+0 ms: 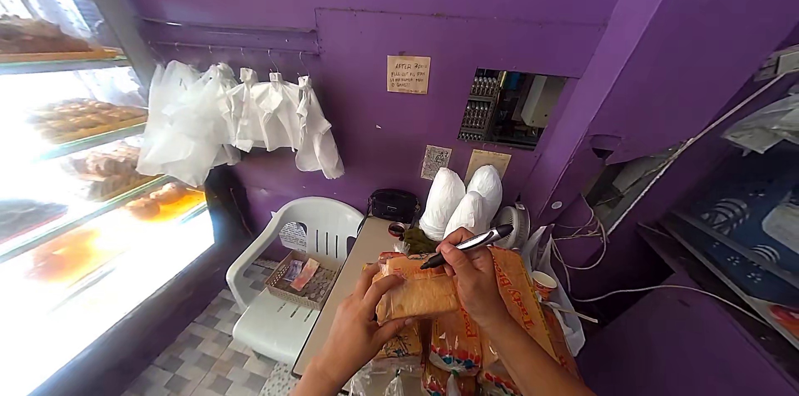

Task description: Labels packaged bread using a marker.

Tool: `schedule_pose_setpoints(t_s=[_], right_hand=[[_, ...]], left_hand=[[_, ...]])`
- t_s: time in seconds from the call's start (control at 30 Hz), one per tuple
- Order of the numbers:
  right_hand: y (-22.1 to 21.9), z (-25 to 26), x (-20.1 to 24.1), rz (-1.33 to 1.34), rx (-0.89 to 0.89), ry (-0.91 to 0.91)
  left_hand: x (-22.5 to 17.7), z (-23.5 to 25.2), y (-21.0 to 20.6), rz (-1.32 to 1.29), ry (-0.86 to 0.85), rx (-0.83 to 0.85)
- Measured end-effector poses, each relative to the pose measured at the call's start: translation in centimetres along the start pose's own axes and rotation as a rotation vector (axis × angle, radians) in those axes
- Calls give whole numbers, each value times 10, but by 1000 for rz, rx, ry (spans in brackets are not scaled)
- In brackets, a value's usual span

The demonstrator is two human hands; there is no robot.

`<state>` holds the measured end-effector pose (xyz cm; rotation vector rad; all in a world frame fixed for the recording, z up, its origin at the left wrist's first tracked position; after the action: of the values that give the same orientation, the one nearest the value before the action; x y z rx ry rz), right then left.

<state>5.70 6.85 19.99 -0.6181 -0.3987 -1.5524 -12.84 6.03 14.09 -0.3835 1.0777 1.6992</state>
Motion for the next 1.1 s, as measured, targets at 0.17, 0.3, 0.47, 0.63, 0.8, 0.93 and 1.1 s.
schedule_pose_setpoints(t_s=[0.17,0.3,0.47,0.63,0.8,0.93,1.1], right_hand=[[-2,0,4,-57,51,51],[-5,-1,5,-90,82,68],[-7,-1,6,-119,94,90],[-8,-2,6,-131,94,97],[-8,-2,5,-150,104,82],[-11,-2,6,-168,122,97],[-14,-3,10,-229,161,155]], left_hand=[[0,0,-1,2,-4,-8],[-1,0,-1,10,-1,-3],[-1,-1,-1,25,-17,-16],[0,-2,0,32,-16,-14],[-1,-1,0,31,-15,-11],[-1,-2,-1,41,-14,-15],[-1,-2,0,44,-25,-25]])
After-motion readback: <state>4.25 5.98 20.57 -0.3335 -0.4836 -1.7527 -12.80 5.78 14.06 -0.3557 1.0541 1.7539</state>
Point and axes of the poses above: each hand's wrist, its own z-axis towards the middle knuckle, its own y-axis out of the back of the hand, x = y × z, the point moved 10 cm from there along z, towards the middle knuckle, and after that the axes turned 15 degrees about y, right-handed, at the moved point
